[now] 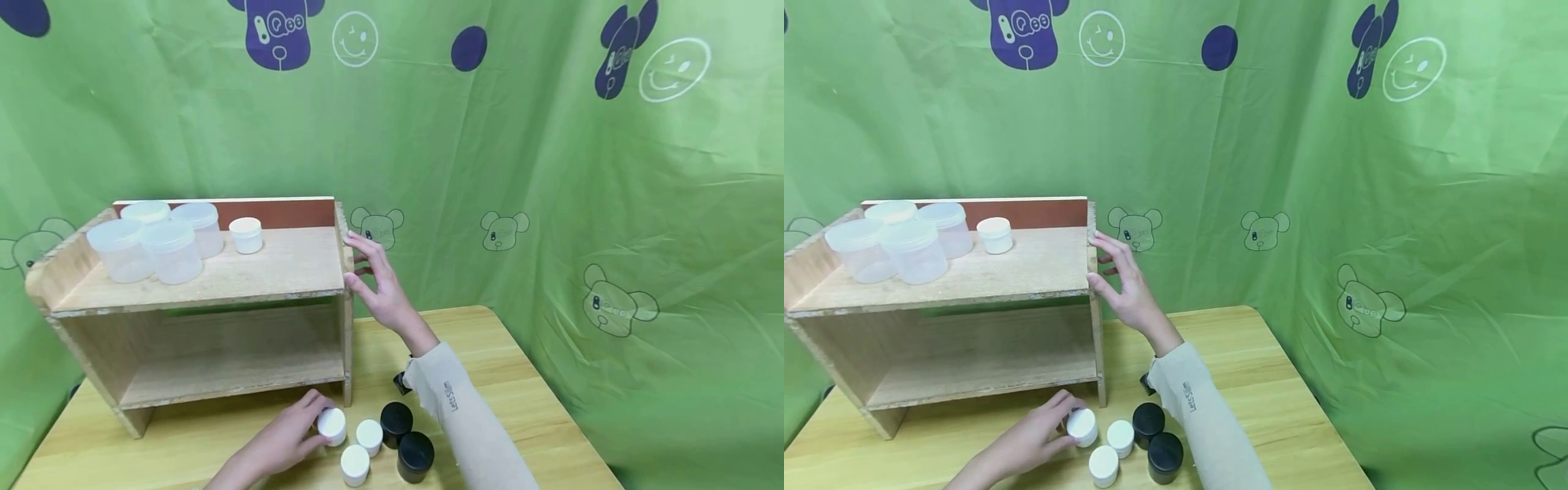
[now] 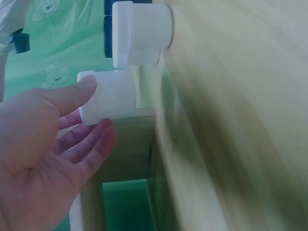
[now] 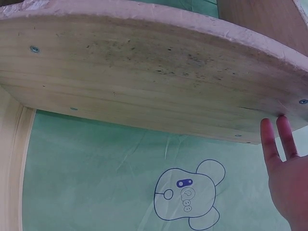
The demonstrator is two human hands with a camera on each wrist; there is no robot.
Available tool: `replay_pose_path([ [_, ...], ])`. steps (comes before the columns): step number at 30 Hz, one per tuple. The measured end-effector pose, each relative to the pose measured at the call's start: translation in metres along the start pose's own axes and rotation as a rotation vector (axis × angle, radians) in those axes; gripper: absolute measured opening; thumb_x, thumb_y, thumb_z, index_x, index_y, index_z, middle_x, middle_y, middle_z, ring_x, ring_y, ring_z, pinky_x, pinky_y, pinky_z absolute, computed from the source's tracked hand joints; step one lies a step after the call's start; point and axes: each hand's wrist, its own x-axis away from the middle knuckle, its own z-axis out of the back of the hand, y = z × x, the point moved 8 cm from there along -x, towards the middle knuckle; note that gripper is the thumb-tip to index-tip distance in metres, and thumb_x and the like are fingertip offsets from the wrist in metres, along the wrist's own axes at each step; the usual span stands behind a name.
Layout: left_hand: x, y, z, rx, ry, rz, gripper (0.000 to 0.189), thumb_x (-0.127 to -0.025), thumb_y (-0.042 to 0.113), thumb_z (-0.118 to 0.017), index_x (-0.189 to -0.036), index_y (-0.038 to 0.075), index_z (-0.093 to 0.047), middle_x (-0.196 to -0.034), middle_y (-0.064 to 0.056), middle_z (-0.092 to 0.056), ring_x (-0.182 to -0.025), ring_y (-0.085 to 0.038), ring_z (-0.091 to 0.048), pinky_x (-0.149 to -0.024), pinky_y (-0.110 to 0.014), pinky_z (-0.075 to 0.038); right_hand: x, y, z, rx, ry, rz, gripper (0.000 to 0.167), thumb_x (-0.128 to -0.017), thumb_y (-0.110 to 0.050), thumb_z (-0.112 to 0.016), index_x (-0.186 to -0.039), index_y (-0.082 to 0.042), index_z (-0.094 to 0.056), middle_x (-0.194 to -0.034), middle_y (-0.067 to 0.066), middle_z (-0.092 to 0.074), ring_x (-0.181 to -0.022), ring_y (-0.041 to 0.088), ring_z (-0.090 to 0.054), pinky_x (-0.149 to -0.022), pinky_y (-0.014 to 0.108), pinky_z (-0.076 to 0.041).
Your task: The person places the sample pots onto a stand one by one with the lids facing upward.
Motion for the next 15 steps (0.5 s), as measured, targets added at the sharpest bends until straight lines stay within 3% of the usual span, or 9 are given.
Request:
replay_pose_path([
  [9, 0.003, 0.010, 0.019, 0.048, 0.056, 0.044, 0.043, -0.095, 0.017, -0.075, -0.132, 0.006, -0.058, -0.121, 0.002, -0.062, -0.100, -0.004, -0.061, -0.082, -0.021, -0.057, 0.001, 0.001, -0.001, -0.018, -0.002, -0.020, 0.071, -0.103, -0.060, -0.049, -0.156, -0.015, -0.038, -0.166, 0.003, -0.031, -0.121, 0.038, -0.055, -0.101, 0.050, -0.054],
  [15, 0.005, 0.020, 0.034, 0.038, 0.136, 0.013, 0.044, -0.093, 0.016, -0.076, -0.133, 0.007, -0.058, -0.118, 0.003, -0.063, -0.095, -0.003, -0.062, -0.080, -0.022, -0.058, 0.000, 0.001, 0.000, -0.011, -0.001, -0.022, 0.070, -0.103, -0.059, -0.049, -0.156, -0.015, -0.038, -0.166, 0.003, -0.031, -0.121, 0.033, -0.055, -0.102, 0.046, -0.054],
])
